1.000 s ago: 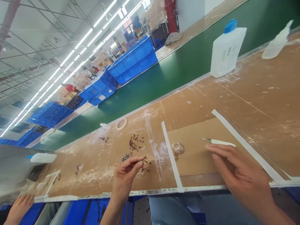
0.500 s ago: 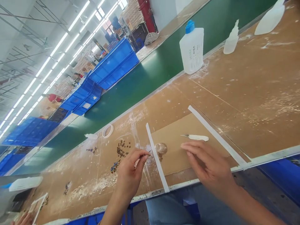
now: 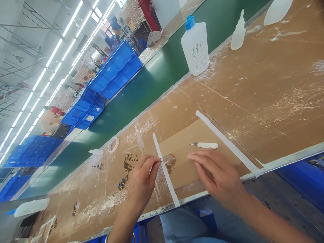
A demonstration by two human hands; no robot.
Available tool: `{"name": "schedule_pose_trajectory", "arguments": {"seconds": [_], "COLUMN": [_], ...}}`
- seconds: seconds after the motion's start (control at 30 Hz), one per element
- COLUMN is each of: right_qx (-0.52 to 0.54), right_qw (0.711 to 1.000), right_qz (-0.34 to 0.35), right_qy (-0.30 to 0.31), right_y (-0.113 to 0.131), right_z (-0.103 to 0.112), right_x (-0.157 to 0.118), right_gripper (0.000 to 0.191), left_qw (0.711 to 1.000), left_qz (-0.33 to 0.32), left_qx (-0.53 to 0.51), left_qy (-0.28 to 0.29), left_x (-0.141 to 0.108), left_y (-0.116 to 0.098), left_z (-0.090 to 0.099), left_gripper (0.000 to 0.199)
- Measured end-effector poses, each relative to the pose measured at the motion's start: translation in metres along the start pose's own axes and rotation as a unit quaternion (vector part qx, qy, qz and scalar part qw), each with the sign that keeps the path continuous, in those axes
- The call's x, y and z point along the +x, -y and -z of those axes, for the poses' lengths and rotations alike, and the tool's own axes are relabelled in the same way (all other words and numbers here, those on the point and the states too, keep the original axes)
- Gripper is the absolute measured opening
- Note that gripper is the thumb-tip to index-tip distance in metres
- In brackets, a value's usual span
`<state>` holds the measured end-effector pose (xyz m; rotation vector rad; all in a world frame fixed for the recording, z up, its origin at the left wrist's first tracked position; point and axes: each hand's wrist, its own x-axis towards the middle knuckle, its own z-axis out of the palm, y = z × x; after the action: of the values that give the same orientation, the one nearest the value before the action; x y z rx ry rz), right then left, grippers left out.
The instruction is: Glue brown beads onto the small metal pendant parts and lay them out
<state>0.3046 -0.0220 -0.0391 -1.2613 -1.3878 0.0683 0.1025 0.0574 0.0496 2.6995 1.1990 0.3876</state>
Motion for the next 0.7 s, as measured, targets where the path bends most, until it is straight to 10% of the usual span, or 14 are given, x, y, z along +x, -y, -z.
{"name": "schedule_pose_trajectory", "arguments": {"seconds": [0.47,0.7], "right_qx": [0.007,0.018], "right_qw": [1.0,1.0], "right_qz": [-0.002,-0.005], "right_qy": [0.001,-0.001], "right_y": [0.0,-0.001], "right_z": [0.001,0.004], "right_x": [-0.001,-0.003], "right_gripper": [0.028,0.029], "left_qw": [1.0,0.994], "left_qz": [-0.005,0.107], "left_qx": [0.008,-0.004], "left_qy": [0.021,-0.036], "left_x": [0.004,-0.028], "left_y": [-0.003,-0.002], "left_z": [-0.001,0.025], "left_gripper": [0.011,0.012]}}
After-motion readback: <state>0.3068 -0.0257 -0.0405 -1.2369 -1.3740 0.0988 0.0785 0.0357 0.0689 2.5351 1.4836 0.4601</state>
